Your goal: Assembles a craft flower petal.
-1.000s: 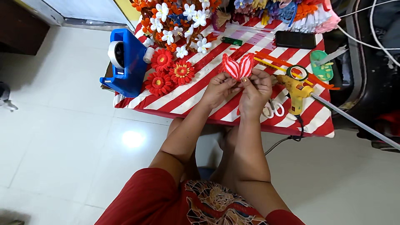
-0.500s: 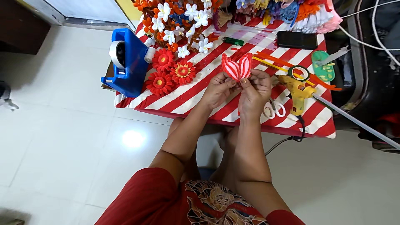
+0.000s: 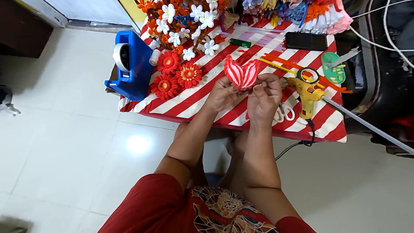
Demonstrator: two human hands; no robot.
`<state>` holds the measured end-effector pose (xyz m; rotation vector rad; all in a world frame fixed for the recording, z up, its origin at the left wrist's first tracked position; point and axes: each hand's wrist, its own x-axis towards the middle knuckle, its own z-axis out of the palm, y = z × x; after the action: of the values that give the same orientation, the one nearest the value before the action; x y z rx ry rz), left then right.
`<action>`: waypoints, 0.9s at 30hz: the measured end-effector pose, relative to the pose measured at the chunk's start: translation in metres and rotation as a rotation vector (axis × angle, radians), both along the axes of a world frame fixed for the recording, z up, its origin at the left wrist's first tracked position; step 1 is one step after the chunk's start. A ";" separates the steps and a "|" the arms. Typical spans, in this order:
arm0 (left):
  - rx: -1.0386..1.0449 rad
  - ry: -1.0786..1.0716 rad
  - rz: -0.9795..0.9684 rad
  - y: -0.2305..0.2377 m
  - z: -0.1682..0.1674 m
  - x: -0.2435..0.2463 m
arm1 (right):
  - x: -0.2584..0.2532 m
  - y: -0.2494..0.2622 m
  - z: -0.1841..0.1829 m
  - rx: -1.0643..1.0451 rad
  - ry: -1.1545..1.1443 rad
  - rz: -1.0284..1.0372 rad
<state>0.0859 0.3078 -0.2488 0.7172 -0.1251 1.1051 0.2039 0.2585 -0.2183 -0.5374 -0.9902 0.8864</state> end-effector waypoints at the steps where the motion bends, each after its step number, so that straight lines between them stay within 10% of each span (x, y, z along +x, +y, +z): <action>1: 0.008 -0.009 -0.010 0.000 0.000 0.000 | 0.001 0.000 0.000 -0.014 0.006 -0.001; 27: 0.297 -0.009 -0.288 0.000 -0.004 -0.012 | 0.022 -0.020 0.029 -0.015 -0.248 0.095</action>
<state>0.0735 0.3076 -0.2532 0.9274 -0.3946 0.8212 0.2258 0.2385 -0.1896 -0.6283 -1.2435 0.9269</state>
